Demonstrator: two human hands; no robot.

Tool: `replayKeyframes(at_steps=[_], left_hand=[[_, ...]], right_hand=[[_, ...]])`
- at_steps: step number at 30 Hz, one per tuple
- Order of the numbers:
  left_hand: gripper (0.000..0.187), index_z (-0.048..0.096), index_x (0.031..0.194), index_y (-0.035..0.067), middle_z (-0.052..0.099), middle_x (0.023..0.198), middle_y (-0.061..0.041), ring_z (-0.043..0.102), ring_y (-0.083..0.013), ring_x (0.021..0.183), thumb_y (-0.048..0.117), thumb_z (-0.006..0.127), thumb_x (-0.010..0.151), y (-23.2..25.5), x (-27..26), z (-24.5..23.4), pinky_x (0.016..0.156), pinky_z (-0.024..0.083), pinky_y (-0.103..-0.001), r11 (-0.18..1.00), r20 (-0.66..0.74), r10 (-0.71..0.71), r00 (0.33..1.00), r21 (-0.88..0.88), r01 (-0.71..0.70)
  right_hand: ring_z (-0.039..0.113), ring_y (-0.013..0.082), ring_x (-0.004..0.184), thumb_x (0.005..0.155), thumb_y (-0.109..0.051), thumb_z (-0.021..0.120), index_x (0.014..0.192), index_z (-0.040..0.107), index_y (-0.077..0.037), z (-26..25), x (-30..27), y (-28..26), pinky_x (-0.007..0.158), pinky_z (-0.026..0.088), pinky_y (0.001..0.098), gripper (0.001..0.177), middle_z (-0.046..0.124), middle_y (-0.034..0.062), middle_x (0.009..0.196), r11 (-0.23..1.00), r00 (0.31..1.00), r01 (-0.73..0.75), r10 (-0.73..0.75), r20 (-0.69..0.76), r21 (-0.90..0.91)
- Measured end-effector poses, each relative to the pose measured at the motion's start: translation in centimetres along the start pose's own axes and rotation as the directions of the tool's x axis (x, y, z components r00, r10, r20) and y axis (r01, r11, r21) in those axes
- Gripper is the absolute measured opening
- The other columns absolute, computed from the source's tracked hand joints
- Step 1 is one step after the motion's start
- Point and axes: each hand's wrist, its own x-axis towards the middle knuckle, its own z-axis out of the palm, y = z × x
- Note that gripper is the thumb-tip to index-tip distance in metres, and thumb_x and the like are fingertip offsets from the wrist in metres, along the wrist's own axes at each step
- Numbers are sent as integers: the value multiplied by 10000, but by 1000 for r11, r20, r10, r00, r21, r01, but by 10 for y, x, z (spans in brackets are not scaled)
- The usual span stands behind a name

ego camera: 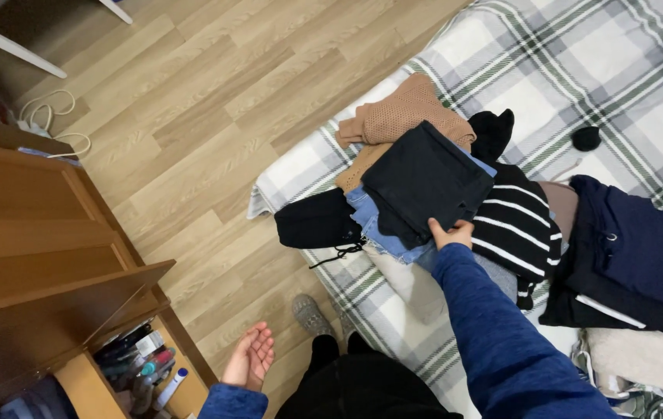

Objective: Picking up folded clothes from a bed and placing them neatly onto shelves inside a closet.

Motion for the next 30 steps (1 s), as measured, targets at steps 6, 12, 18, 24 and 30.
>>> replayKeyframes(at_steps=[6,12,18,24,30], left_hand=[[265,679,1228,131,717,1032,-49,662,-160,885,246,594,1005,6,-13,14,733,517,-274,1000,-10,3,1000,-4,-3],[306,686,1255,139,715,1047,-42,662,-157,908,277,597,996,8,-2,14,731,506,-270,1000,-25,-4,1000,5,4],[264,692,1219,142,726,1030,-38,668,-151,880,255,620,991,11,-1,24,709,515,-258,1000,-2,1,1000,10,-1],[238,684,1209,64,723,1049,-103,668,-199,873,173,550,1045,38,-44,78,698,506,-288,976,135,94,986,182,-118],[422,632,1384,111,725,1360,-80,690,-184,1135,187,615,969,43,-49,155,893,556,-317,838,492,126,861,412,-359]], right_hand=[[701,346,915,735,-442,780,935,695,-18,40,19,22,882,534,416,477,744,165,952,964,965,203,-168,200,-169],[714,254,866,773,-265,712,1130,711,-78,23,-29,-25,837,542,355,403,767,107,946,904,867,424,-424,262,62],[638,177,1118,813,-62,645,1291,608,-16,8,3,-25,1043,494,273,483,696,120,1247,790,887,388,-461,42,475],[673,196,1123,890,-53,675,1240,611,-48,-35,-71,-91,1039,528,300,356,711,132,1222,698,838,367,-535,109,615],[669,183,1124,899,-24,707,1238,586,-41,-74,-201,-172,1029,544,329,360,707,134,1232,529,768,257,-620,162,809]])
